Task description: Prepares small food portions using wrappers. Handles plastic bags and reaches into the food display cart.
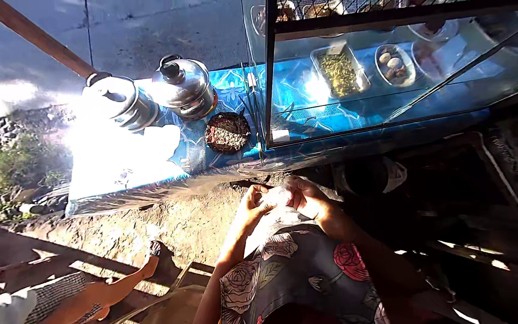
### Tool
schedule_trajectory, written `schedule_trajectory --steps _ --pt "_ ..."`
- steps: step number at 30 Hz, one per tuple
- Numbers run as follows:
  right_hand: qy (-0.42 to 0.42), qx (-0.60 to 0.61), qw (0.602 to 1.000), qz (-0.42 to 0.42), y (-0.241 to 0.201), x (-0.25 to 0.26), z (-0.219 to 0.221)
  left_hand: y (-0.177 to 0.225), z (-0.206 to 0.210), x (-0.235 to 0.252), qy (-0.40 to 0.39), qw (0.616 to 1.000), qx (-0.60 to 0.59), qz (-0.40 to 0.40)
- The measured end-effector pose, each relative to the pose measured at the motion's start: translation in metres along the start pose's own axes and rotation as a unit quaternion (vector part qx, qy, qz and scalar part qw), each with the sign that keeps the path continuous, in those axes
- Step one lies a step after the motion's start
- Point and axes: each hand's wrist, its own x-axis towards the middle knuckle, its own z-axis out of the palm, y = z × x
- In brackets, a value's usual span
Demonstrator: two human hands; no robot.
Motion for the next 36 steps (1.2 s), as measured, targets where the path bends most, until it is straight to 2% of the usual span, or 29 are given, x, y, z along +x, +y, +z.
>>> schedule_trajectory --steps 2,4,5,7,8,10,12,13,15,17,18,21,23,24,26,28,32,36 --pt "-0.040 -0.071 0.997 0.012 0.001 0.002 -0.002 -0.003 0.000 0.002 0.066 0.997 0.038 -0.014" --pt "-0.094 -0.215 0.972 0.016 -0.003 0.008 -0.005 0.003 0.001 0.006 0.115 0.987 -0.088 -0.068" --pt "-0.103 -0.310 0.945 0.017 -0.007 0.013 -0.005 0.007 0.001 0.008 0.123 0.973 -0.168 -0.095" --pt "-0.075 -0.439 0.895 0.001 -0.012 0.024 -0.009 0.010 0.007 0.012 0.109 0.945 -0.282 -0.127" --pt "-0.051 -0.457 0.887 -0.030 -0.013 0.029 -0.013 0.012 0.013 0.012 0.102 0.935 -0.312 -0.137" --pt "0.006 -0.384 0.920 -0.071 -0.020 0.039 -0.017 0.017 0.025 0.013 0.063 0.925 -0.343 -0.149" --pt "0.030 -0.233 0.972 -0.031 -0.032 0.038 -0.016 0.011 0.033 0.013 0.029 0.954 -0.274 -0.118" --pt "0.030 -0.161 0.986 -0.004 -0.036 0.035 -0.013 0.008 0.036 0.016 0.039 0.973 -0.208 -0.092" --pt "0.018 -0.074 0.996 0.040 -0.041 0.029 -0.007 0.005 0.038 0.027 0.135 0.988 -0.060 -0.049" --pt "-0.051 -0.113 0.990 0.069 -0.040 0.023 -0.008 0.000 0.036 0.040 0.210 0.976 0.009 -0.046" --pt "-0.085 -0.149 0.982 0.080 -0.038 0.021 -0.009 -0.003 0.037 0.045 0.221 0.974 -0.007 -0.048" --pt "-0.139 -0.199 0.967 0.079 -0.046 0.030 -0.019 -0.005 0.035 0.049 0.180 0.958 -0.208 -0.075" --pt "-0.128 -0.189 0.973 0.043 -0.068 0.048 -0.030 0.002 0.028 0.049 0.193 0.934 -0.296 -0.056" --pt "-0.094 -0.150 0.984 0.026 -0.080 0.057 -0.031 0.008 0.024 0.047 0.206 0.931 -0.301 -0.030" --pt "0.023 0.006 1.000 0.005 -0.101 0.076 -0.024 0.025 0.019 0.045 0.247 0.934 -0.256 0.017" --pt "0.082 0.132 0.988 0.005 -0.115 0.089 -0.018 0.035 0.016 0.045 0.266 0.946 -0.178 0.054" --pt "0.079 0.249 0.965 0.023 -0.131 0.097 -0.018 0.051 0.025 0.056 0.214 0.967 0.009 0.141" --pt "0.067 0.358 0.931 0.019 -0.133 0.096 -0.028 0.079 0.047 0.081 0.175 0.941 0.155 0.245"
